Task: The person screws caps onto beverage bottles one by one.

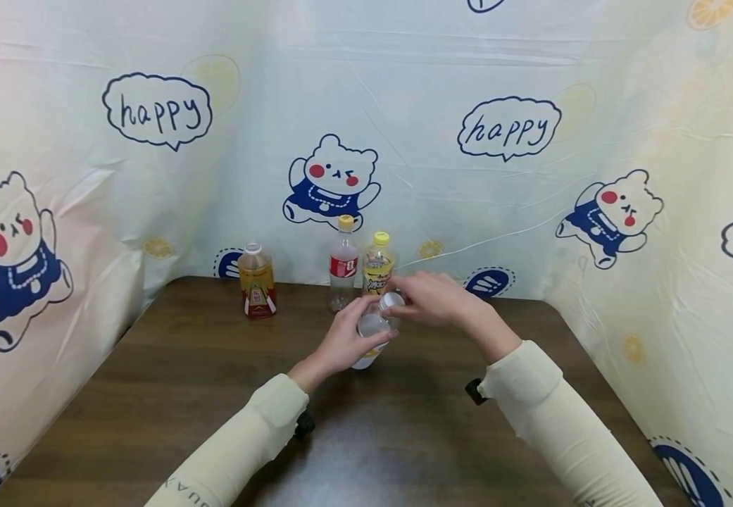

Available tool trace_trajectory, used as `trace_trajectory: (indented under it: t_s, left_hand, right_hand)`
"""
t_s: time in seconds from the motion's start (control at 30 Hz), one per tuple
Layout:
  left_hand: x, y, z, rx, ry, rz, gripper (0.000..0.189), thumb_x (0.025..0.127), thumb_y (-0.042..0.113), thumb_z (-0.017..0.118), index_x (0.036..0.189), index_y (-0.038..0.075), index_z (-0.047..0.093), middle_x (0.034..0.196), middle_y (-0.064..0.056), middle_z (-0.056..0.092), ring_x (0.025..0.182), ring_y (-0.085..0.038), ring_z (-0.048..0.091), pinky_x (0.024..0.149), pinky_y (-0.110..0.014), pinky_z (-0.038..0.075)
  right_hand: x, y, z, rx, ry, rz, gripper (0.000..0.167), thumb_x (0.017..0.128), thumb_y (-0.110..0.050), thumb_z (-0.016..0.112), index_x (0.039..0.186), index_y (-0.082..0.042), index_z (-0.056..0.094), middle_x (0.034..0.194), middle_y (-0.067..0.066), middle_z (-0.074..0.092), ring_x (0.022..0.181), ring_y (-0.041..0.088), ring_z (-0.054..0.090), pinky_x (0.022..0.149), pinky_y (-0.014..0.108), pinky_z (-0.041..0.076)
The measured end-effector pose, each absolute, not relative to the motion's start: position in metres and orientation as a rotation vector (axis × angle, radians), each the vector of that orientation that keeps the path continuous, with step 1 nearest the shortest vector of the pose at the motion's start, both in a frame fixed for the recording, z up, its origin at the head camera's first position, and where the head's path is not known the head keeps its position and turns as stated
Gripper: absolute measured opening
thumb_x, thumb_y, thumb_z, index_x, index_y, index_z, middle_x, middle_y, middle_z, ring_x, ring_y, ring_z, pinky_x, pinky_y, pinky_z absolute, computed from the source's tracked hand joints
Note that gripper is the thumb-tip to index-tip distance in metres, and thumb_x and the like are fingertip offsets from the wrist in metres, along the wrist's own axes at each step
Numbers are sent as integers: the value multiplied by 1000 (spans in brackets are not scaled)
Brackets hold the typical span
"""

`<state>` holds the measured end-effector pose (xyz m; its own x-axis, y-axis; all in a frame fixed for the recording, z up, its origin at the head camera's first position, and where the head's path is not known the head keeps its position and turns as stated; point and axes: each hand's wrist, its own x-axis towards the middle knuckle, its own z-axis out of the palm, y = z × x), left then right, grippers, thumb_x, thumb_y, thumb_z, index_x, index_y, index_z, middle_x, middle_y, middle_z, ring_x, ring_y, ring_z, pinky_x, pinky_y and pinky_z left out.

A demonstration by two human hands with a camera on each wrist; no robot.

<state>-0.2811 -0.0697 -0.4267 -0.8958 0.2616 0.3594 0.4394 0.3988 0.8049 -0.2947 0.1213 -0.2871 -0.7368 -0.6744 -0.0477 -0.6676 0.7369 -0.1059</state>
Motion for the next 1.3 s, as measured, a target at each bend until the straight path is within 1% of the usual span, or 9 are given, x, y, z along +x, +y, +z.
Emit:
trace_trajectory:
  t_s: [0.13,0.27,0.43,0.53,0.7,0.93,1.03,1.17,1.3]
  left_hand:
    - [-284,-72,-426,-605,-2467,-1521,59,89,37,81,141,28,54,133,5,59,119,-17,58,98,-48,54]
    - [-286,-78,-423,-524,-2436,-1556,60,88,39,82,141,26,55,134,2,61,121,-21,58,99,-52,53]
    - [-292,-91,-417,-388,-2430,-1613,65,90,45,79,144,26,50,142,-1,58,130,-25,56,107,-58,46]
    - [-297,-100,-413,-300,-2425,-1646,68,91,48,76,147,25,47,146,-4,56,135,-29,53,109,-61,43]
    - [-306,-110,-413,-169,-2418,-1702,71,91,53,73,149,25,44,151,-8,51,139,-35,48,109,-67,39]
    - [-316,-115,-422,-55,-2406,-1740,74,92,56,72,150,22,41,154,-10,46,144,-36,42,112,-65,36]
    - [-319,-116,-425,-40,-2404,-1732,76,92,56,72,151,21,40,154,-12,45,143,-37,42,113,-64,36]
    - [-321,-116,-426,-68,-2431,-1730,81,89,60,72,152,21,39,155,-13,44,143,-38,42,112,-65,37]
    - [-322,-114,-425,-105,-2472,-1718,86,86,63,73,153,22,37,156,-13,43,142,-38,42,110,-65,39]
  right_hand:
    - [-296,124,-290,-1101,2867,-164,41,99,-49,65,125,-18,67,89,-7,68,75,12,61,61,30,51]
    - [-297,131,-294,-1114,2860,-228,34,99,-47,65,118,-19,70,87,-7,68,74,13,59,62,31,51]
    - [-300,148,-303,-1139,2832,-277,27,101,-44,64,109,-19,73,84,-10,66,73,11,59,66,31,52]
    - [-303,157,-309,-1134,2813,-292,24,102,-40,64,108,-19,74,87,-8,69,74,9,59,69,31,52]
    - [-307,168,-320,-1105,2777,-318,23,103,-36,62,109,-17,75,91,-5,71,77,8,60,72,33,53]
    - [-317,183,-339,-1017,2782,-344,24,103,-34,63,110,-15,74,90,-5,69,78,10,60,73,33,53]
    - [-322,189,-346,-964,2800,-351,24,102,-35,64,109,-15,74,89,-5,68,78,11,59,73,33,53]
    - [-331,197,-350,-893,2828,-365,20,102,-32,65,104,-14,74,87,-2,67,76,13,58,71,34,51]
    - [-346,204,-351,-864,2870,-381,21,103,-31,63,99,-12,72,84,0,67,73,15,56,67,35,50]
